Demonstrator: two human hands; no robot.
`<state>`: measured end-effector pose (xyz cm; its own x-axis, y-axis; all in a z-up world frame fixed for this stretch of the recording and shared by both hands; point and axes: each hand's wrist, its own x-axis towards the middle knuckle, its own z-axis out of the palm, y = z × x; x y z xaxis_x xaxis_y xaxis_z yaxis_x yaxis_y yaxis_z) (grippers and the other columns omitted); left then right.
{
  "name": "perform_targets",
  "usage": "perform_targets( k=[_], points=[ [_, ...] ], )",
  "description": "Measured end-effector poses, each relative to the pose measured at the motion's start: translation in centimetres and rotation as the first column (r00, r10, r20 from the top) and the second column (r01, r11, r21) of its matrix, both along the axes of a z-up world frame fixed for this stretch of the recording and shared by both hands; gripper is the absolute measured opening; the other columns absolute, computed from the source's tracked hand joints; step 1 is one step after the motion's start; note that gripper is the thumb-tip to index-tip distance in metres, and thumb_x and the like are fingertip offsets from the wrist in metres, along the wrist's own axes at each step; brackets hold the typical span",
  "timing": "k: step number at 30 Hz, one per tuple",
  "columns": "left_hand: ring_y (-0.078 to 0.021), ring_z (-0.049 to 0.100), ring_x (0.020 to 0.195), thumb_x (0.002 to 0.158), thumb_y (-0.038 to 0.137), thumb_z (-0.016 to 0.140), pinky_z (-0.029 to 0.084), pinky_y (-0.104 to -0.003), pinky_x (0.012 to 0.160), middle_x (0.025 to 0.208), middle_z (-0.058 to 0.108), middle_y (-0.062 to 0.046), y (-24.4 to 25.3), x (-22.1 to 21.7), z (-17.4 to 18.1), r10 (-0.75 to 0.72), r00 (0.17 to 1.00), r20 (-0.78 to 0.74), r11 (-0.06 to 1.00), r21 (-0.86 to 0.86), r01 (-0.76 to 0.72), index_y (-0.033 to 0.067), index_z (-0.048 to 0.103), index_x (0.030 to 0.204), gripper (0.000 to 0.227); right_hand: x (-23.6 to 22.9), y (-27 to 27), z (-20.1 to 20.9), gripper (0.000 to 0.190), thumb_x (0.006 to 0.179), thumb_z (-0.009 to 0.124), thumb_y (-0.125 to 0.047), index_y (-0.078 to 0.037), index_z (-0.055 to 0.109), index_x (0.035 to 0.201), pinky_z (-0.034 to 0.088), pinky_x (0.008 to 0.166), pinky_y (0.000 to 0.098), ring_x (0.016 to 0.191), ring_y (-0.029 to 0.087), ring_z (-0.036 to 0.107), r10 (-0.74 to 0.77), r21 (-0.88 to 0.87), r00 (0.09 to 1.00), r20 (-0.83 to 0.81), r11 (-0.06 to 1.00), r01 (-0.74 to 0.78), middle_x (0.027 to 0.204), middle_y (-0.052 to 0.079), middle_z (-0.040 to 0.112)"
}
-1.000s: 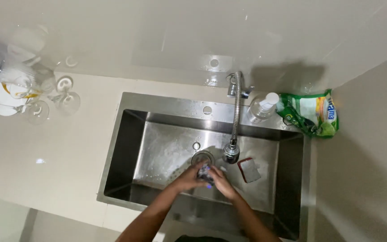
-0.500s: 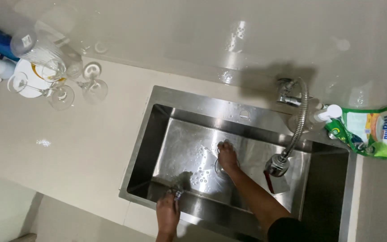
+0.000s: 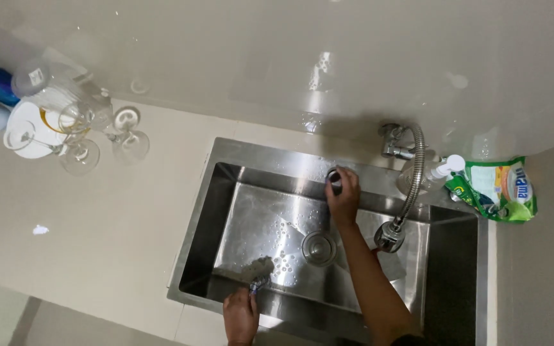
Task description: Washing and drying various dishes including plates, glasses, and a pitcher, and wiping down the counter.
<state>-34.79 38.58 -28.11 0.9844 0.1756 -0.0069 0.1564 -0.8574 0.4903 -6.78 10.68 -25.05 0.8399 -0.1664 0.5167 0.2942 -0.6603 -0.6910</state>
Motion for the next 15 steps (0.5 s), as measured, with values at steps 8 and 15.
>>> perform_targets(
  k=[8, 15],
  points=[
    [-0.0369, 0.063, 0.086, 0.089, 0.019, 0.062, 0.047, -0.048, 0.082, 0.088, 0.068, -0.014, 0.1, -0.1, -0.3, 0.0, 0.999, 0.046, 1.0, 0.001, 0.0, 0.0054, 0.064, 0.09, 0.013, 2.7, -2.3, -1.6, 0.044, 0.082, 0.081, -0.021, -0.01, 0.073, 0.124, 0.045, 0.094, 0.0472, 0.114, 0.031, 0.057, -0.264, -0.342, 0.942, -0.206, 0.922, 0.184, 0.117, 0.009, 0.066],
    [-0.0368, 0.064, 0.086, 0.089, 0.02, 0.062, 0.047, -0.048, 0.083, 0.085, 0.068, -0.014, 0.1, 0.1, -0.6, 0.017, 1.0, 0.018, 0.999, 0.044, -0.018, 0.0067, 0.064, 0.09, 0.013, 2.5, -2.0, -2.2, 0.046, 0.084, 0.081, -0.021, -0.012, 0.072, 0.128, 0.042, 0.095, 0.0461, 0.113, 0.028, 0.058, -0.268, -0.377, 0.948, -0.169, 0.907, 0.189, 0.126, 0.005, 0.069]
  ],
)
